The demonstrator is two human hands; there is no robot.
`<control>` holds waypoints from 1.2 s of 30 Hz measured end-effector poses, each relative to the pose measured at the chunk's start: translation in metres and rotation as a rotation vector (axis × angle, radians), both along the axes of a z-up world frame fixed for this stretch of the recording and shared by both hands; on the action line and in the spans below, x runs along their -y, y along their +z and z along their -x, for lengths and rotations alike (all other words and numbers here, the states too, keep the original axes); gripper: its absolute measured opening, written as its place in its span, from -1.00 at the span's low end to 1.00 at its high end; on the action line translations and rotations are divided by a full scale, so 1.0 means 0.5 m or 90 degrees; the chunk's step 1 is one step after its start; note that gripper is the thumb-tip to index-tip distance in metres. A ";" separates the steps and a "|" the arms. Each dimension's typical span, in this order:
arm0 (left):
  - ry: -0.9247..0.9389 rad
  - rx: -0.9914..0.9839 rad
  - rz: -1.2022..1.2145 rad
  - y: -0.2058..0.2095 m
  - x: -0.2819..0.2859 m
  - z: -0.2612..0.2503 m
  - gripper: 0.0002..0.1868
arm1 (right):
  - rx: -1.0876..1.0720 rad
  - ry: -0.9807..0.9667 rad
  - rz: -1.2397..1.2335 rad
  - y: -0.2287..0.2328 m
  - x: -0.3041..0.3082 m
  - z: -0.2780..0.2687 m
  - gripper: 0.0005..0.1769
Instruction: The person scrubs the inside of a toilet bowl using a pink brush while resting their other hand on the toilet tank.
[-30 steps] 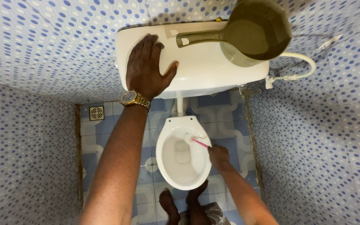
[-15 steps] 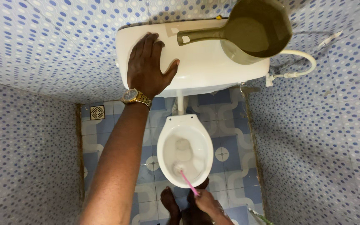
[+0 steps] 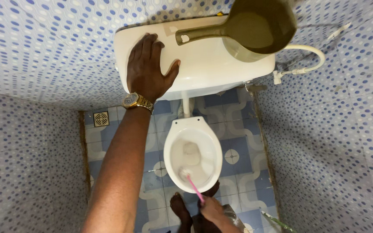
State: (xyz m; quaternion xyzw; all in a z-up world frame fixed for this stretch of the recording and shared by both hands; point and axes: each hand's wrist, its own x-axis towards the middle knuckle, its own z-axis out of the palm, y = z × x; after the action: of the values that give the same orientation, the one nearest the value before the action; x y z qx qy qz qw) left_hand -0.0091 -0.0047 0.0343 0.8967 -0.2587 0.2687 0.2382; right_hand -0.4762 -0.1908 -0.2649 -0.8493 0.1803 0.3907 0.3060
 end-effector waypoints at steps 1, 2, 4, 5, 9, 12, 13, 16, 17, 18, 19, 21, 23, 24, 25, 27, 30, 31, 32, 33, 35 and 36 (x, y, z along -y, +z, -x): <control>-0.001 -0.001 0.003 0.001 0.001 0.001 -0.50 | 0.018 0.066 0.063 0.006 0.030 0.012 -0.59; -0.003 -0.002 0.002 0.001 0.002 0.001 -0.49 | -0.016 0.106 0.095 0.021 0.072 0.015 -0.53; -0.001 -0.002 -0.001 0.004 0.000 0.000 -0.49 | -0.138 0.176 0.137 0.053 0.129 -0.001 -0.42; -0.002 0.002 -0.002 0.005 0.001 -0.002 -0.49 | -0.226 0.205 0.147 0.059 0.160 -0.030 -0.36; -0.003 -0.003 -0.007 0.004 0.001 0.002 -0.48 | -0.106 0.228 0.211 0.032 0.233 -0.135 -0.40; -0.006 -0.001 0.001 0.004 0.001 0.002 -0.49 | -0.019 0.297 0.245 -0.001 0.237 -0.220 -0.55; -0.007 0.002 0.005 0.004 0.001 0.003 -0.50 | -0.017 0.254 0.233 -0.004 0.227 -0.247 -0.56; -0.008 0.014 0.007 0.004 0.001 0.002 -0.50 | 0.032 0.248 0.216 0.017 0.205 -0.280 -0.68; -0.007 0.008 0.007 0.005 0.001 0.002 -0.50 | 0.020 0.252 0.214 0.023 0.201 -0.279 -0.64; -0.007 0.001 0.007 0.006 0.002 0.002 -0.49 | 0.007 0.256 0.212 0.026 0.196 -0.268 -0.59; -0.006 -0.006 0.007 0.006 0.002 0.002 -0.49 | -0.006 0.261 0.210 0.024 0.192 -0.253 -0.54; -0.005 -0.009 0.006 0.007 0.000 0.000 -0.49 | -0.037 0.251 0.222 0.006 0.188 -0.213 -0.45; -0.005 -0.011 0.005 0.002 0.002 0.002 -0.48 | -0.080 0.224 0.205 -0.012 0.181 -0.153 -0.42; -0.003 -0.008 0.004 0.002 0.001 0.000 -0.48 | -0.102 0.204 0.180 -0.021 0.179 -0.137 -0.44; -0.001 -0.004 0.002 0.001 0.001 -0.002 -0.48 | -0.132 0.170 0.155 -0.022 0.173 -0.117 -0.50; 0.000 -0.003 -0.002 0.001 0.000 -0.002 -0.47 | -0.193 0.105 0.102 -0.010 0.151 -0.071 -0.60; 0.002 0.002 -0.007 0.000 0.000 -0.001 -0.48 | -0.171 0.092 0.127 0.006 0.145 -0.071 -0.59; 0.002 0.005 -0.008 0.001 0.001 -0.001 -0.48 | -0.186 0.096 0.141 0.011 0.150 -0.083 -0.59; 0.002 0.002 -0.006 0.002 0.001 0.000 -0.48 | -0.202 0.101 0.154 0.013 0.158 -0.108 -0.59; 0.001 0.000 -0.004 0.002 0.001 0.000 -0.48 | -0.218 0.106 0.167 0.016 0.165 -0.135 -0.58; 0.000 -0.002 -0.003 0.002 0.000 0.000 -0.48 | -0.225 0.020 0.159 0.024 0.180 -0.187 -0.45; -0.001 -0.002 -0.003 0.001 0.000 0.001 -0.48 | -0.144 0.117 0.191 0.028 0.185 -0.213 -0.49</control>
State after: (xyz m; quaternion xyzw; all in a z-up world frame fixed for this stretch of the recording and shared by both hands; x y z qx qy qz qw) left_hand -0.0096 -0.0048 0.0350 0.8975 -0.2594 0.2667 0.2370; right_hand -0.3699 -0.2834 -0.2509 -0.8489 0.1914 0.4784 0.1174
